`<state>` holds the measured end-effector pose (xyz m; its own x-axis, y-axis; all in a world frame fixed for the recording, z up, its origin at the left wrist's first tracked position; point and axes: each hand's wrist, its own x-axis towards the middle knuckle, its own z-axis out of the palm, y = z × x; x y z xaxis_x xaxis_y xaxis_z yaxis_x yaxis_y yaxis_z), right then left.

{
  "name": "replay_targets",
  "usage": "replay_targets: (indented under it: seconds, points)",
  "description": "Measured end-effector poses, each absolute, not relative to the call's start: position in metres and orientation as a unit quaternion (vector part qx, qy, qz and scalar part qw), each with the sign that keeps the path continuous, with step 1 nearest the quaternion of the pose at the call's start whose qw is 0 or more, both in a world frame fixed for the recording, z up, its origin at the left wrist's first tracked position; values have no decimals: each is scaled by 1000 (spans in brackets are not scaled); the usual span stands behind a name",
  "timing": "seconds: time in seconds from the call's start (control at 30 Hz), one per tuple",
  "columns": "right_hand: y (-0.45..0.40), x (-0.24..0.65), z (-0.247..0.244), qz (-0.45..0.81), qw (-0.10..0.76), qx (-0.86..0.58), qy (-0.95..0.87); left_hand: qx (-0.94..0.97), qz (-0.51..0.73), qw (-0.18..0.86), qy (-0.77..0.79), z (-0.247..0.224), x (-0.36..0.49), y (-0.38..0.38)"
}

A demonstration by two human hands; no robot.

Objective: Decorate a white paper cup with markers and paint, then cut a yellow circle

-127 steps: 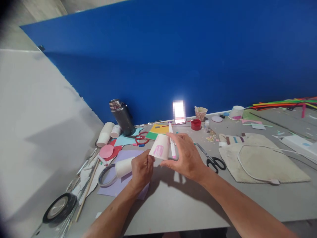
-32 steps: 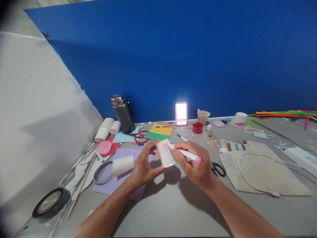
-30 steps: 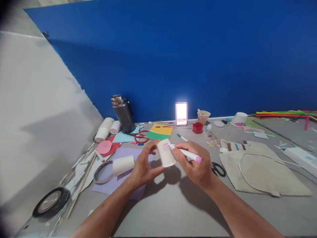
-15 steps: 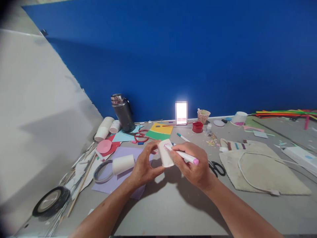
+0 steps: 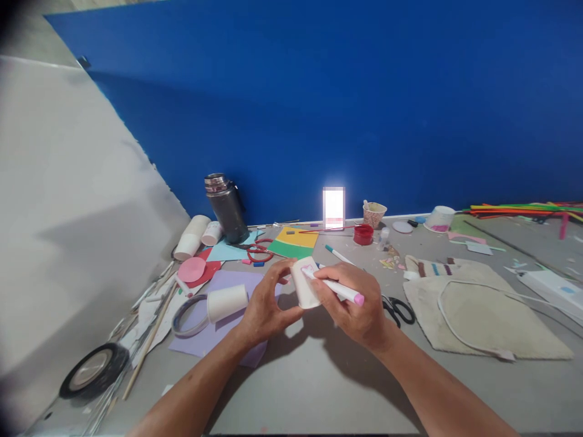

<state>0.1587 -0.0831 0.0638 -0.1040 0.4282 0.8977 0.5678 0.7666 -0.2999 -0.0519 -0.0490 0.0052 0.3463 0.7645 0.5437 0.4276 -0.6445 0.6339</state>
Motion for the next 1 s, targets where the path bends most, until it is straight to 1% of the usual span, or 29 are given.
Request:
replay_targets:
  seconds: [0.47,1.0]
  points:
    - [-83,160,65,-52,577,-337,-742,798,437,192,368,5,-52,-49]
    - [-82,165,67,-68,592,-382,-706,793,447,193,366,6,-50,-50]
